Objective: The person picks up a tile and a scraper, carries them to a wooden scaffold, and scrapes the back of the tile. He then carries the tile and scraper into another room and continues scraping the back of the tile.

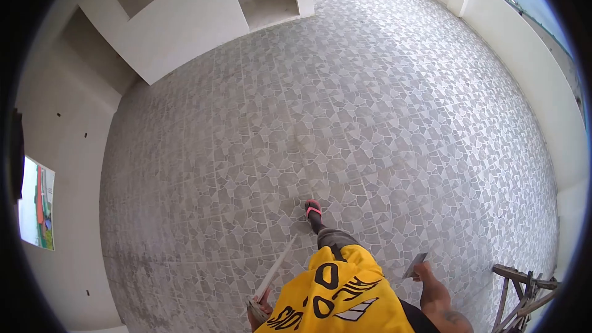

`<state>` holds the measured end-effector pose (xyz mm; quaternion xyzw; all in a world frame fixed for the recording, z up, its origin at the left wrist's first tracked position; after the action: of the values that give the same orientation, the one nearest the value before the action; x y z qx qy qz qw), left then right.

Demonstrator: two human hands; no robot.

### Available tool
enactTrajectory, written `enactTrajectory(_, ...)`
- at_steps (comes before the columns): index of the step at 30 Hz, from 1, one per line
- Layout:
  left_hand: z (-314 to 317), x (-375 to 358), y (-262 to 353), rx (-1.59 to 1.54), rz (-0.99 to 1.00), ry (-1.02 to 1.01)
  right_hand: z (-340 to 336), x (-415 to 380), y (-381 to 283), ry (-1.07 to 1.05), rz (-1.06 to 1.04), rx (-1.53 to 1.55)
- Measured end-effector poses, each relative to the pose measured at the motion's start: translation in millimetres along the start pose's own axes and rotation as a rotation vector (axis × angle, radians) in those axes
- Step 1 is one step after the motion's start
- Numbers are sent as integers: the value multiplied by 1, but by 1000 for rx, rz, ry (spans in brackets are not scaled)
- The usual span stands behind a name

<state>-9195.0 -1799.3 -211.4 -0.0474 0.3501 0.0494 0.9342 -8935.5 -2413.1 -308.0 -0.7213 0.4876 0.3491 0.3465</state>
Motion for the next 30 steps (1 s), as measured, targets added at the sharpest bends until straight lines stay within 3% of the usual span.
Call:
enactTrajectory(2, 19, 28, 31, 75, 36, 59, 33, -23, -34, 30, 46, -4)
enactTrajectory(4, 62, 81, 63, 151, 75, 86, 74, -34, -129, 66, -24, -83)
enactTrajectory(5, 84, 94, 76, 65, 78, -30, 99, -34, -159, 24, -37, -139)
enactTrajectory(6, 107, 106, 88, -21, 71, -146, 124, -28, -207, -63, -52, -5)
enactTrajectory(7, 126, 131, 100, -48, 158, -197, 149, -21, -268, -107, -125, -56)
enactTrajectory(9, 186, 141, 120, -192, -157, -342, 197, -23, -398, -119, -314, -194)
enactTrajectory(12, 236, 197, 166, -183, -62, -301, 244, -111, -612, -112, -704, -453)
enactTrajectory(14, 268, 243, 198, -172, 1, -271, 288, -119, -731, 20, -1036, -524)
enactTrajectory(16, 292, 280, 227, -165, 69, -224, 321, -144, -834, -17, -1078, -561)
enactTrajectory(19, 354, 351, 266, -161, -16, -287, 357, -186, -946, 39, -1205, -543)
enactTrajectory(21, 395, 396, 296, -156, -10, -364, 372, -201, -978, 10, -1189, -572)
enactTrajectory(24, 452, 473, 341, -29, 83, 70, 383, -174, -1015, -7, -1096, -569)
enactTrajectory(28, 578, 554, 394, 151, 38, 194, 364, -120, -978, 63, -713, -507)
enactTrajectory(29, 611, 579, 411, 207, 29, 222, 361, -101, -958, -89, -495, -202)
enactTrajectory(30, 635, 606, 422, 232, 27, 213, 364, -84, -942, -84, -305, -48)
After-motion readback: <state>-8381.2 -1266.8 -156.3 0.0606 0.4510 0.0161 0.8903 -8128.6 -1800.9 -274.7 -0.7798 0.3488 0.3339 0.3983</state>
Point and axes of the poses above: each hand's wrist, its own x-axis towards the middle knuckle, its own z-axis out of the palm, y = z × x, the point moved 2 cm from there along x, towards the middle knuckle, and after that the axes turned 1 degree about -x, right-handed, at the moved point
